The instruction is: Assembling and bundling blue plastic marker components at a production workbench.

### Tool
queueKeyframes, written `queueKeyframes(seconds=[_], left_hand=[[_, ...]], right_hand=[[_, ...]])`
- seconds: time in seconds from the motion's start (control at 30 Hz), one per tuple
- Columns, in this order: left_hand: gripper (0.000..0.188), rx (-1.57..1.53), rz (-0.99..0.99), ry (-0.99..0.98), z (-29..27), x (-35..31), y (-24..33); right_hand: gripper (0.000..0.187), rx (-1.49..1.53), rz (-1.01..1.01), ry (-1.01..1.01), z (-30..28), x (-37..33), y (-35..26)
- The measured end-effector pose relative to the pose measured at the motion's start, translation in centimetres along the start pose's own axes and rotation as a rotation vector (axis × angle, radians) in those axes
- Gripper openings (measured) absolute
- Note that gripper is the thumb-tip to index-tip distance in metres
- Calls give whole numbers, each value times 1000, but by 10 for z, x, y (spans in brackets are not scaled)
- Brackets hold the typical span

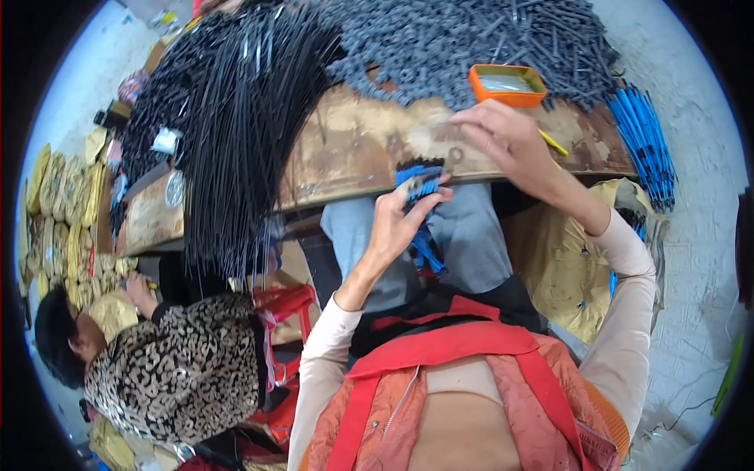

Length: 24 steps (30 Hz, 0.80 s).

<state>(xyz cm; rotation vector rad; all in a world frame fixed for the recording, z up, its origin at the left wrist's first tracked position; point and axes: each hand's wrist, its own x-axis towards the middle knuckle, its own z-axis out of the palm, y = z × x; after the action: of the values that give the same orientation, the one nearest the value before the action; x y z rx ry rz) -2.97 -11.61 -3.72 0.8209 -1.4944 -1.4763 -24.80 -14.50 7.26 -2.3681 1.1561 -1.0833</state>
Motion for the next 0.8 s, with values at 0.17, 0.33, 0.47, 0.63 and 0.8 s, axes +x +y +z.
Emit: queueKeyframes(seconds=[0.17, 0.33, 0.47, 0.63, 0.8], left_hand=[[33, -220, -33, 48, 14, 8, 11], [34, -328, -218, 0, 14, 11, 27], [30, -323, -213, -52, 16, 12, 35], [31, -280, -223, -30, 21, 9, 33], [30, -339, -419, -47, 33, -22, 4]], right_hand=[[14, -453, 85, 38, -60, 11, 134], [14, -359, 190, -317, -72, 29, 193], [13, -391, 206, -310, -71, 31, 197], [13, -507, 21, -42, -72, 18, 172], [17, -38, 295, -161, -24, -34, 40]])
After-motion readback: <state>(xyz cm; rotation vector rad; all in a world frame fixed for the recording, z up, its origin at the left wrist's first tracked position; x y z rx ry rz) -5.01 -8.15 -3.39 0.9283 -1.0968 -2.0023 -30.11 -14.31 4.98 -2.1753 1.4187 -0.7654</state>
